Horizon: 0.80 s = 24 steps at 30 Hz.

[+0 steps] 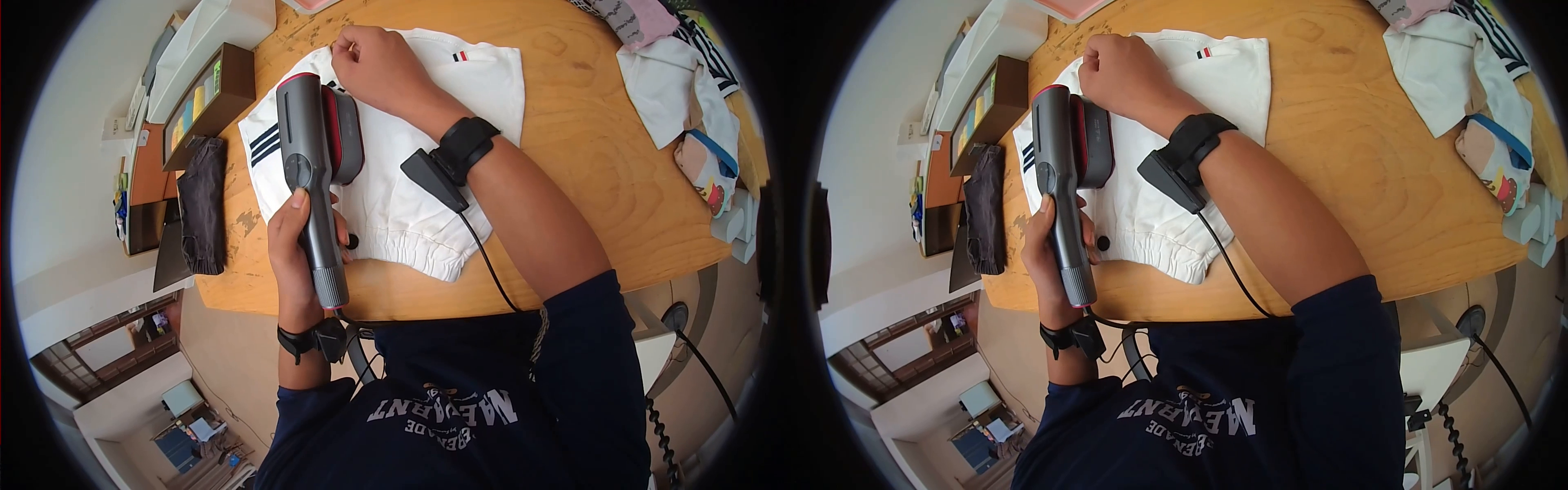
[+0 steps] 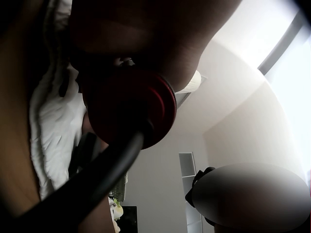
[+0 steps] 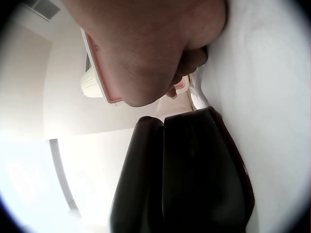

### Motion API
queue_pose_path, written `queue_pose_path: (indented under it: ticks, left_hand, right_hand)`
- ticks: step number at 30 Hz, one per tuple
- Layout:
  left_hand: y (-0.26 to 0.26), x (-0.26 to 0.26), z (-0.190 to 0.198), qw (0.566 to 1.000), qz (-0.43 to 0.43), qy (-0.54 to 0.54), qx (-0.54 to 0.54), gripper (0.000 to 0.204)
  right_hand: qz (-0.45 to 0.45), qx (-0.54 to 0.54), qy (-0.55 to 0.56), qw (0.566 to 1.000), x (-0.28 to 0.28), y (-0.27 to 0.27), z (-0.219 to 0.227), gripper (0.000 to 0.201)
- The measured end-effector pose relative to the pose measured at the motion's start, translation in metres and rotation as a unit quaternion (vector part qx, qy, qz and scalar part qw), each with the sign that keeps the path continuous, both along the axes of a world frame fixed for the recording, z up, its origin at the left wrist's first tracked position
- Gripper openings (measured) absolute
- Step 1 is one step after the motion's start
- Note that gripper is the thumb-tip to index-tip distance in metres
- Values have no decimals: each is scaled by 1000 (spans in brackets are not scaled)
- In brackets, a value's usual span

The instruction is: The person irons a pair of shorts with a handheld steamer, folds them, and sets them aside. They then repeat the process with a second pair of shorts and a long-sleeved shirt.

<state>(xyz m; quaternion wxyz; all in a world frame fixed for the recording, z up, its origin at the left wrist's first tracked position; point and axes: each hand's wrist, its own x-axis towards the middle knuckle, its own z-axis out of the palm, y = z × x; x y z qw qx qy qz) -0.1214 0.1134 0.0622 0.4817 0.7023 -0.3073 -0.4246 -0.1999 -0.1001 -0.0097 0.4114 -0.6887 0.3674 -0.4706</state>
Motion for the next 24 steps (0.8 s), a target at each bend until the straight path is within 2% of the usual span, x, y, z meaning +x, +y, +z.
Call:
queue_pose_path:
  ticks: [5, 24]
  left_hand:
    - [10, -1, 2, 1000, 10, 10, 11, 54]
    - [51, -13, 14, 998, 7, 36, 41, 54]
  right_hand:
    - [17, 24, 16, 999, -2, 0, 3, 18]
    - [4, 8, 17, 1000, 1, -1, -2, 17]
